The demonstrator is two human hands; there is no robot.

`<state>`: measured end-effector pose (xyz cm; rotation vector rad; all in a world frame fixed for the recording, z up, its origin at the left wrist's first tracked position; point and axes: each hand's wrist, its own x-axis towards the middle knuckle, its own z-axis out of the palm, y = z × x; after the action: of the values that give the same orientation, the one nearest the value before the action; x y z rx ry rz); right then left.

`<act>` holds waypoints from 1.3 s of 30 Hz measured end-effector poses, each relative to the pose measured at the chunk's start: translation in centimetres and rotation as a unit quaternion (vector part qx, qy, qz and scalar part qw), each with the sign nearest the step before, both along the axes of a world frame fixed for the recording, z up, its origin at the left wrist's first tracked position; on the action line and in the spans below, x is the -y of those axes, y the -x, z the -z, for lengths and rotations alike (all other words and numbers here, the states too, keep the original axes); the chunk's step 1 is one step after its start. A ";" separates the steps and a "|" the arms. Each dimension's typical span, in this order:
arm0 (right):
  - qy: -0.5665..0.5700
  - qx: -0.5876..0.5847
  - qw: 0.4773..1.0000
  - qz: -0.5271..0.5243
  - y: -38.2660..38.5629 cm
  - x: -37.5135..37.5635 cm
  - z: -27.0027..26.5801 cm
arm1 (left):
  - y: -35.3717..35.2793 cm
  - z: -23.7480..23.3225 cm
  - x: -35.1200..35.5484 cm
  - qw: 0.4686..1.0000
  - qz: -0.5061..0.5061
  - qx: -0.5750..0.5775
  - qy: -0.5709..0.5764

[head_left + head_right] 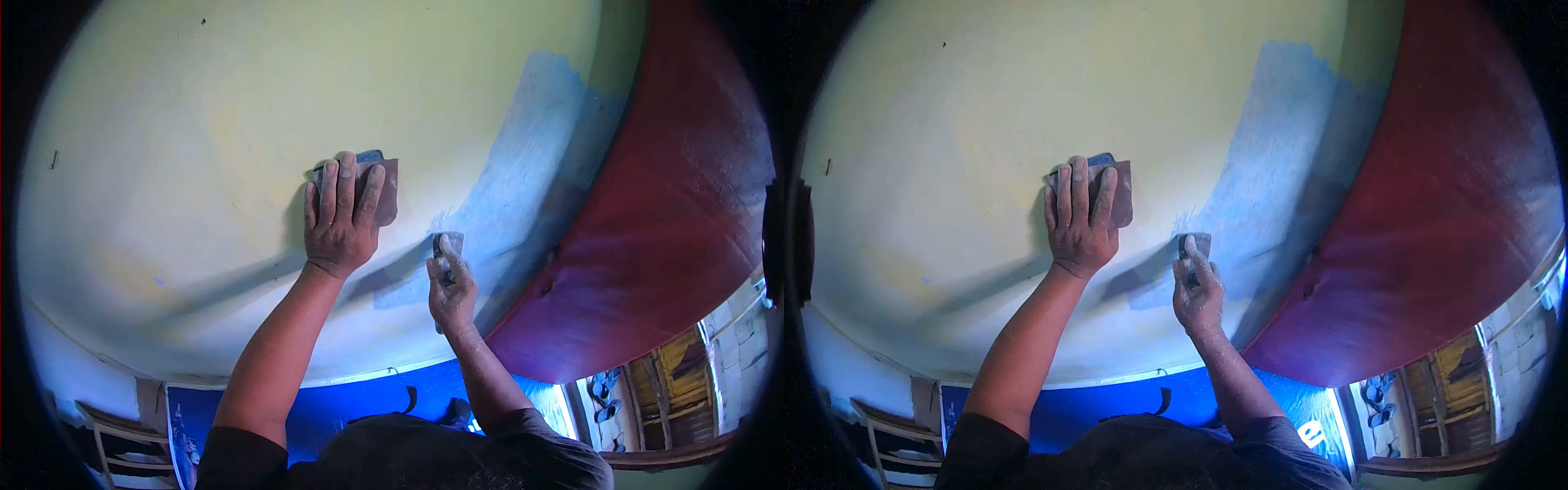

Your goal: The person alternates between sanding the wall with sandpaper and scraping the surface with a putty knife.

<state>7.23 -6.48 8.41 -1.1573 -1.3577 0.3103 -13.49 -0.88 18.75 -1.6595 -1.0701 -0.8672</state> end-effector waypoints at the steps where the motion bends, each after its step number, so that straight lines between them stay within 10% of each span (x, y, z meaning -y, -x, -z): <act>1: 0.008 -0.011 1.000 -0.005 0.1 0.5 -0.1 | 0.1 0.0 0.0 1.000 -0.005 -0.004 -0.001; 39: -0.026 0.000 1.000 0.002 0.6 0.0 0.3 | 0.1 0.0 0.0 1.000 -0.010 -0.012 0.000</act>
<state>6.59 -6.45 8.07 -1.1174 -1.3565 0.2709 -13.62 -0.86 18.75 -1.6526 -1.0682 -0.8337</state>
